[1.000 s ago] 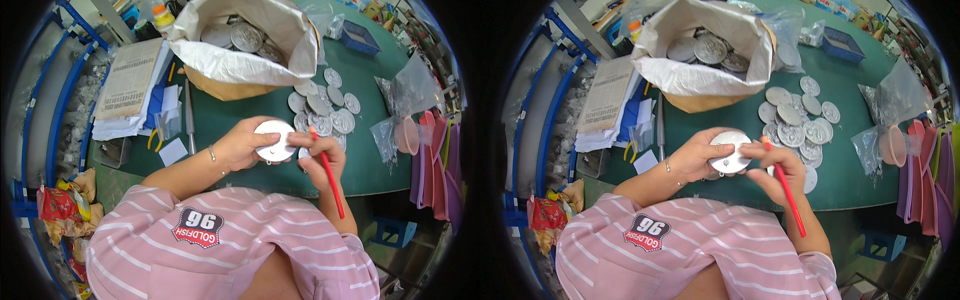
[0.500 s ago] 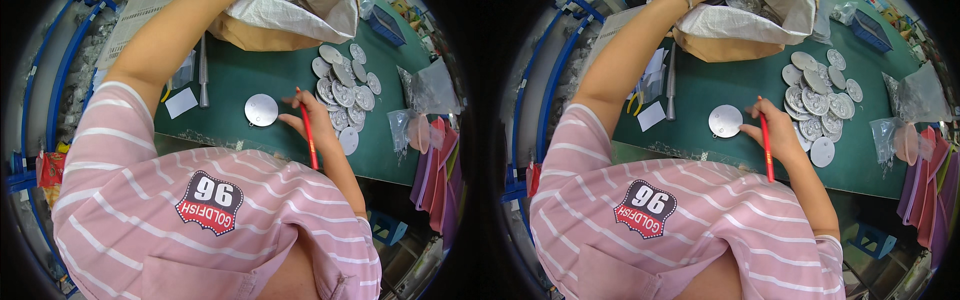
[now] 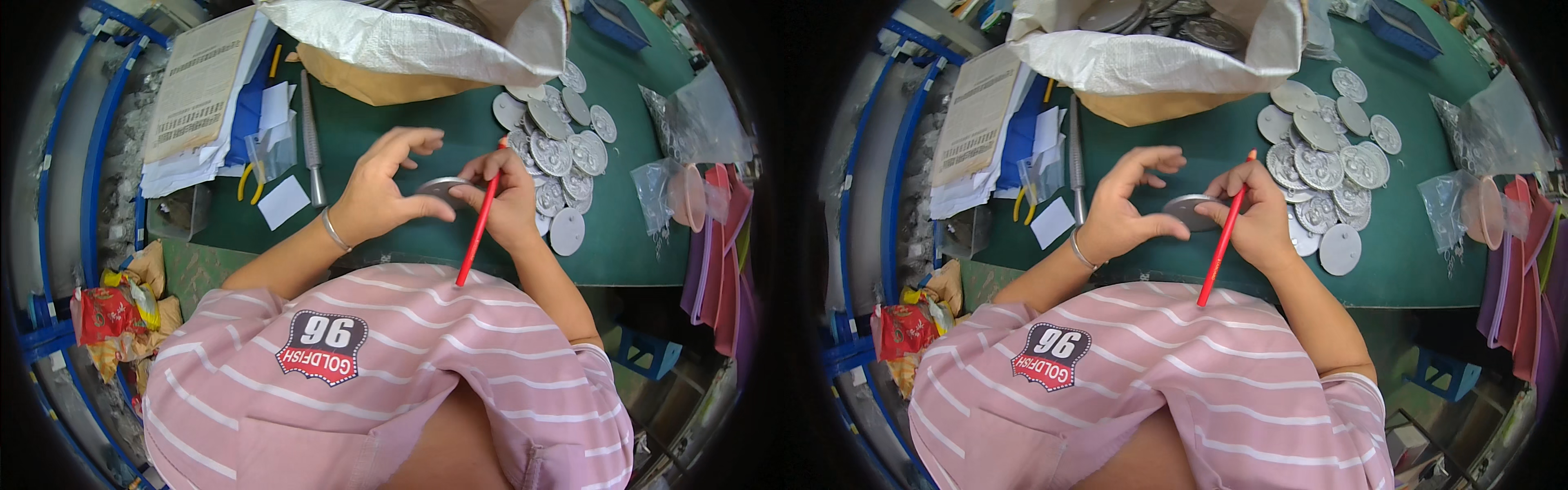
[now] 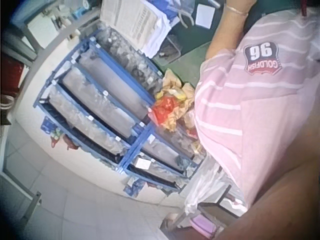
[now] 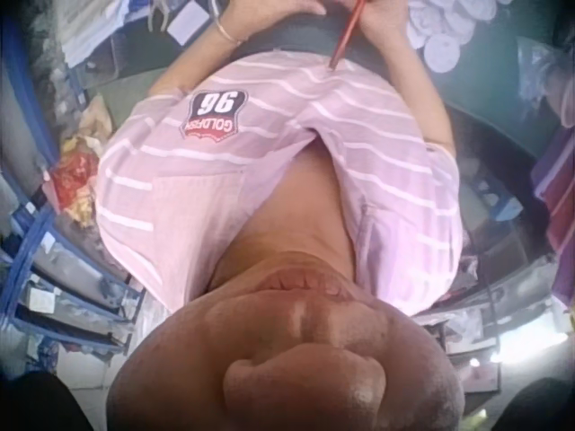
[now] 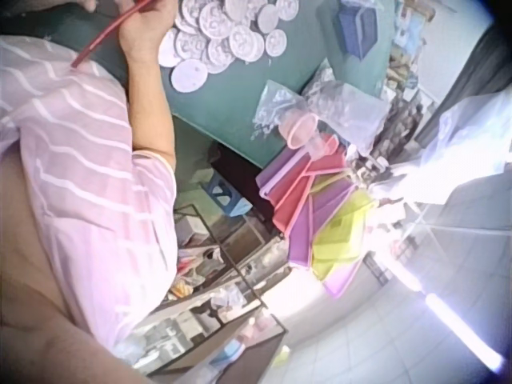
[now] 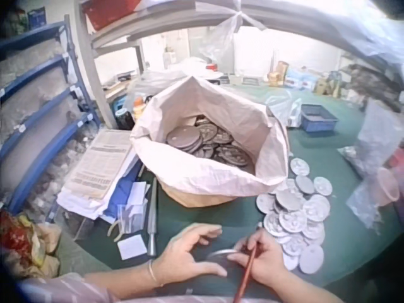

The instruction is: The person sits at a workbench and uses a red-handled brush to apply a substance to the surface of round, silver-colored metal medallions. They pick up each medallion, apply the substance, and place it back on the table or into a pile.

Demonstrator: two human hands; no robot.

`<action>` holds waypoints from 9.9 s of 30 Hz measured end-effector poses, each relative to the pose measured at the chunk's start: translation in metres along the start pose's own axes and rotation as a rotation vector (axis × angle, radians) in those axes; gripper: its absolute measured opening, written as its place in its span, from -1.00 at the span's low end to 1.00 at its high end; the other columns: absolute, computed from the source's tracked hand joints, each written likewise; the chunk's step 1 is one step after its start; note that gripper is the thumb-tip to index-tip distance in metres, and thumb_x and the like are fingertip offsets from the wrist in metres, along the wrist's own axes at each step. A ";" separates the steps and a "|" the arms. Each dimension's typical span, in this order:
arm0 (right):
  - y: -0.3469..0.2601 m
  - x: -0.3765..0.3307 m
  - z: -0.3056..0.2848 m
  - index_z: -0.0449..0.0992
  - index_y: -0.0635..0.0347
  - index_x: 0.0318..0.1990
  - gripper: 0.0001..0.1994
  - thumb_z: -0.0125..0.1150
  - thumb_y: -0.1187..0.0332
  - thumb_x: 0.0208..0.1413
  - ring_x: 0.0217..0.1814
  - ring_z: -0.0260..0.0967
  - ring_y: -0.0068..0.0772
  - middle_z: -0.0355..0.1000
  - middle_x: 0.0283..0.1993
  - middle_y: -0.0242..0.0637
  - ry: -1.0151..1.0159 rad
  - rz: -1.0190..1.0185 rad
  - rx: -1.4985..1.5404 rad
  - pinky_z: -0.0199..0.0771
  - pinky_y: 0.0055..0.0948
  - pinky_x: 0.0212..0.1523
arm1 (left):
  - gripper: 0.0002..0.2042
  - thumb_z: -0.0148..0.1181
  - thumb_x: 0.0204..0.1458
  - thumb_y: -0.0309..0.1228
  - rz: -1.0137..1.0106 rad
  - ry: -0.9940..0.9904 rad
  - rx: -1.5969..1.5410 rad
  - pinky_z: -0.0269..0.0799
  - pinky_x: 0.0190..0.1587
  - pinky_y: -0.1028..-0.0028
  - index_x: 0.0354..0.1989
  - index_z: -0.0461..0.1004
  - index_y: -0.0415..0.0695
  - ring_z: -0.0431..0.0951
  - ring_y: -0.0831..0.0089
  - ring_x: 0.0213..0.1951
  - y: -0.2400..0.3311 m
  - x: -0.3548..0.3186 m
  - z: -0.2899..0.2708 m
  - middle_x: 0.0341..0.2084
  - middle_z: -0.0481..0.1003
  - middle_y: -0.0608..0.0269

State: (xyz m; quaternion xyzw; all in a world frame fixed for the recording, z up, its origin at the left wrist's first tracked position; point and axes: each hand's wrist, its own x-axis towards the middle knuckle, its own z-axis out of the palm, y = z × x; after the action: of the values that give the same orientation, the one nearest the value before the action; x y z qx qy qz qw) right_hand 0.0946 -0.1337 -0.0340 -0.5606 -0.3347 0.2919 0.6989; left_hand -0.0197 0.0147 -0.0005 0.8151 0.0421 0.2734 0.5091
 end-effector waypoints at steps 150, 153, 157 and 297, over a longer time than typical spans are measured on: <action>-0.035 0.000 0.002 0.16 0.17 -0.45 -0.69 0.21 0.70 -0.15 -0.36 0.40 -0.47 0.49 -0.33 -0.09 0.019 -0.470 -0.418 0.37 -0.59 -0.41 | -0.71 0.21 -0.24 -0.71 0.086 0.175 -0.099 0.40 -0.33 0.55 -0.27 0.42 -0.23 0.48 0.49 -0.46 0.008 0.004 0.018 -0.49 0.50 0.20; -0.034 -0.002 0.000 0.15 0.18 -0.45 -0.69 0.21 0.70 -0.14 -0.40 0.39 -0.51 0.49 -0.35 -0.08 0.105 -0.432 -0.324 0.36 -0.63 -0.41 | -0.56 0.21 -0.19 -0.68 -0.019 0.114 -0.268 0.36 -0.30 0.57 -0.06 0.28 -0.26 0.46 0.52 -0.39 0.005 0.004 0.016 -0.44 0.48 0.16; -0.032 -0.006 -0.002 0.11 0.17 -0.42 -0.65 0.21 0.70 -0.13 -0.36 0.43 -0.45 0.47 -0.34 0.00 0.175 -0.390 -0.198 0.39 -0.61 -0.34 | -0.60 0.13 -0.01 -0.54 -0.196 0.130 -0.487 0.32 -0.26 0.62 0.02 0.22 -0.29 0.44 0.52 -0.33 -0.004 0.003 0.015 -0.37 0.44 0.13; -0.029 -0.011 -0.020 0.15 0.14 -0.43 -0.68 0.21 0.68 -0.13 -0.23 0.38 -0.45 0.42 -0.23 -0.02 0.198 -0.111 0.148 0.40 -0.51 -0.19 | -0.87 0.24 -0.12 -0.54 -0.286 -0.107 -0.435 0.40 -0.49 0.62 -0.43 0.49 -0.36 0.48 0.54 -0.55 0.008 0.011 0.020 -0.52 0.51 0.14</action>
State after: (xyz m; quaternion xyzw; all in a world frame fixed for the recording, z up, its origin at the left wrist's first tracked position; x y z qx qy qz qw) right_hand 0.1051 -0.1596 -0.0101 -0.5143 -0.2722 0.2195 0.7831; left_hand -0.0024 -0.0013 0.0041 0.6857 0.0699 0.1577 0.7072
